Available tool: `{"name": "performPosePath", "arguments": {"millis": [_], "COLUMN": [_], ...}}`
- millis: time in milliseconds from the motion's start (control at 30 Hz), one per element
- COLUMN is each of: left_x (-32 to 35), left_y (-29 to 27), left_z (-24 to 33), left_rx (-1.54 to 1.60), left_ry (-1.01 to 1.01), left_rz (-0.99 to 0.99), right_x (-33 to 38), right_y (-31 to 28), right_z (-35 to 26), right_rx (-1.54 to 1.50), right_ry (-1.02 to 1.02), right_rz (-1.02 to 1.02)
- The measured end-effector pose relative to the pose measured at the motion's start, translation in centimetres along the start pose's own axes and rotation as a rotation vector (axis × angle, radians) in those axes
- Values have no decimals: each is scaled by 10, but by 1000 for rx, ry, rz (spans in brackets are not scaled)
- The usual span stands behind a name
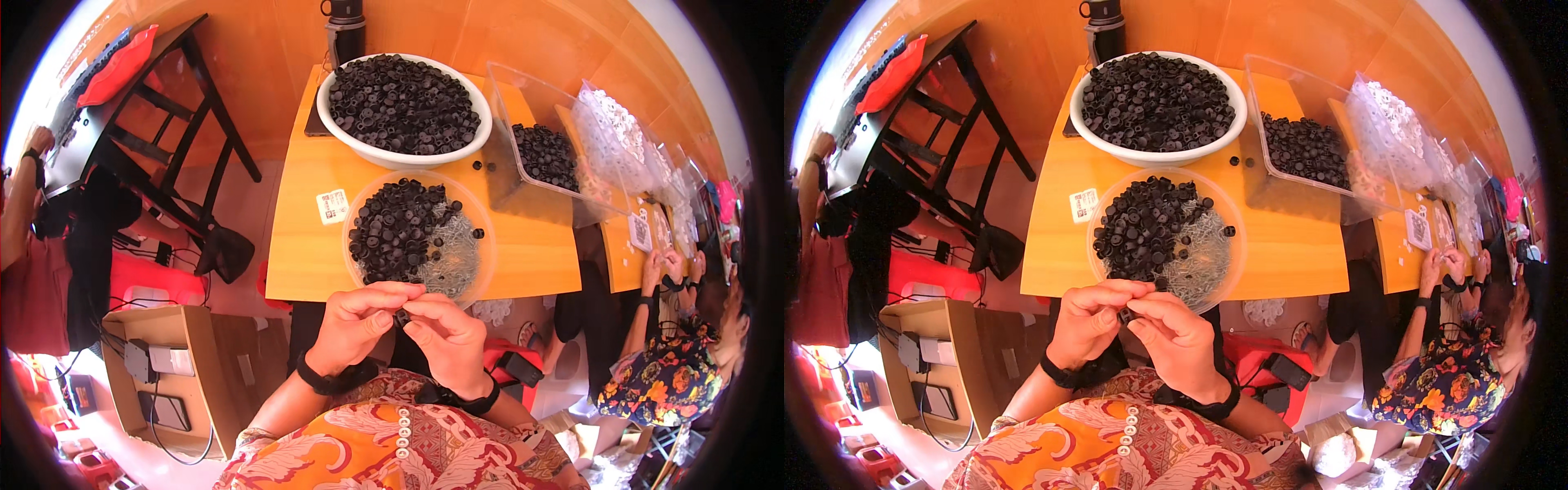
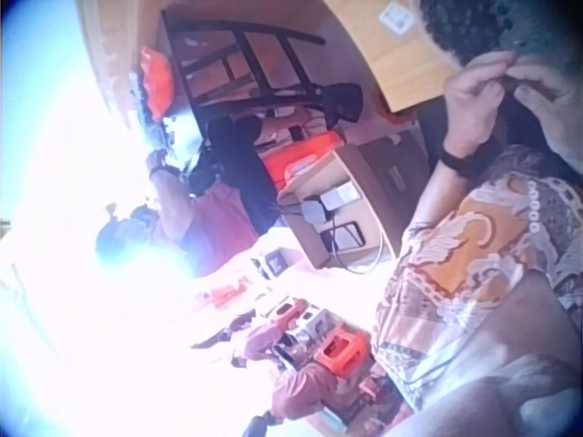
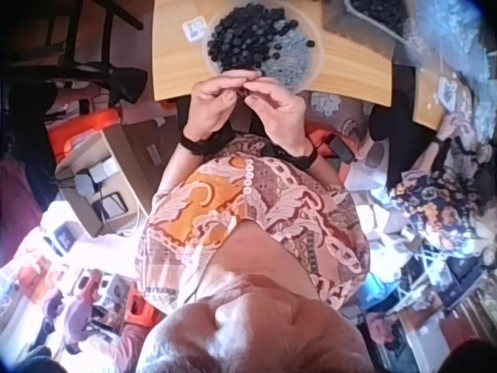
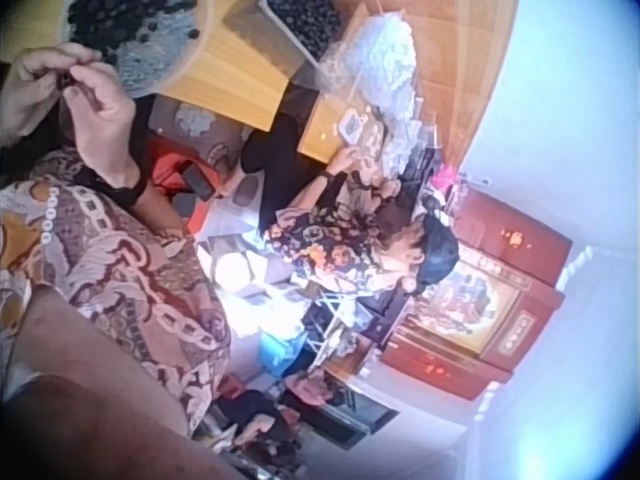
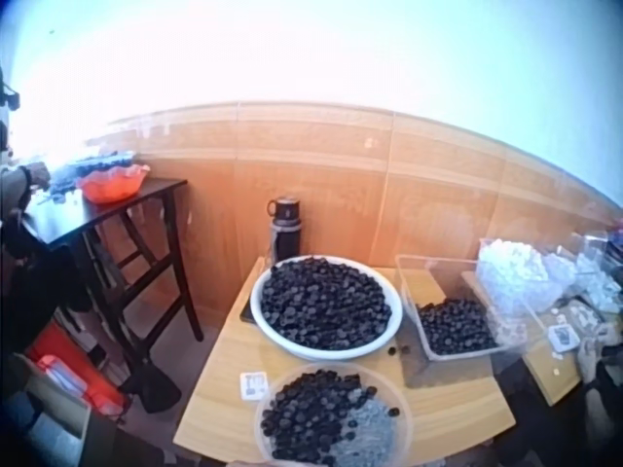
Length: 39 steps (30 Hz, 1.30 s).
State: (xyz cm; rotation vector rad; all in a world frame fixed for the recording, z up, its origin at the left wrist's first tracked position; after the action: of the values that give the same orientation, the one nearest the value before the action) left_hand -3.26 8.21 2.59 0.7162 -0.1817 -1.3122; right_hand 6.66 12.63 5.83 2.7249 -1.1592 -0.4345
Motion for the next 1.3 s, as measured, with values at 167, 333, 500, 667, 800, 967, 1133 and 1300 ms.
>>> {"name": "performPosePath", "arguments": {"millis": [167, 333, 500, 667, 800, 967, 1133, 1300], "left_x": [-1, 2, -1, 2, 5, 17, 32, 42], "left_y": [8, 14, 17, 21, 8, 88, 141, 153], "left_z": [1, 4, 7, 9, 35, 136, 201, 211], "left_rx": [-3, -69, -129, -173, -231, -29, 281, 425], "left_ry": [145, 267, 285, 120, 209, 450, 674, 674], "left_rz": [-2, 16, 54, 105, 155, -349, -712, -785], "right_x": [1, 2, 1, 5, -15, -95, -77, -63], "right_y": [-3, -2, -10, -13, -43, -159, -142, -85], "right_z": [-6, -13, 3, 12, -4, -133, -114, -18], "right_rx": [56, 58, -191, -408, -257, 224, 818, 1014], "right_ry": [-88, -148, -23, 134, 254, -262, -252, -79], "right_rz": [-8, -34, 43, 96, 142, 424, 355, -66]}}
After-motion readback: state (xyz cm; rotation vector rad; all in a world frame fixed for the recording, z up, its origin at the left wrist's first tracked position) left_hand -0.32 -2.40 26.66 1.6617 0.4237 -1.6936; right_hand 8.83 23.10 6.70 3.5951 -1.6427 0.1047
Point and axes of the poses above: each hand's wrist, its own x-axis away from the middle knuckle, its own y-axis out of the palm, z = x × y, the point moved 9 cm from there along -x, towards the middle knuckle, and after that the axes turned 6 degrees about -x, right-handed, at the moved point
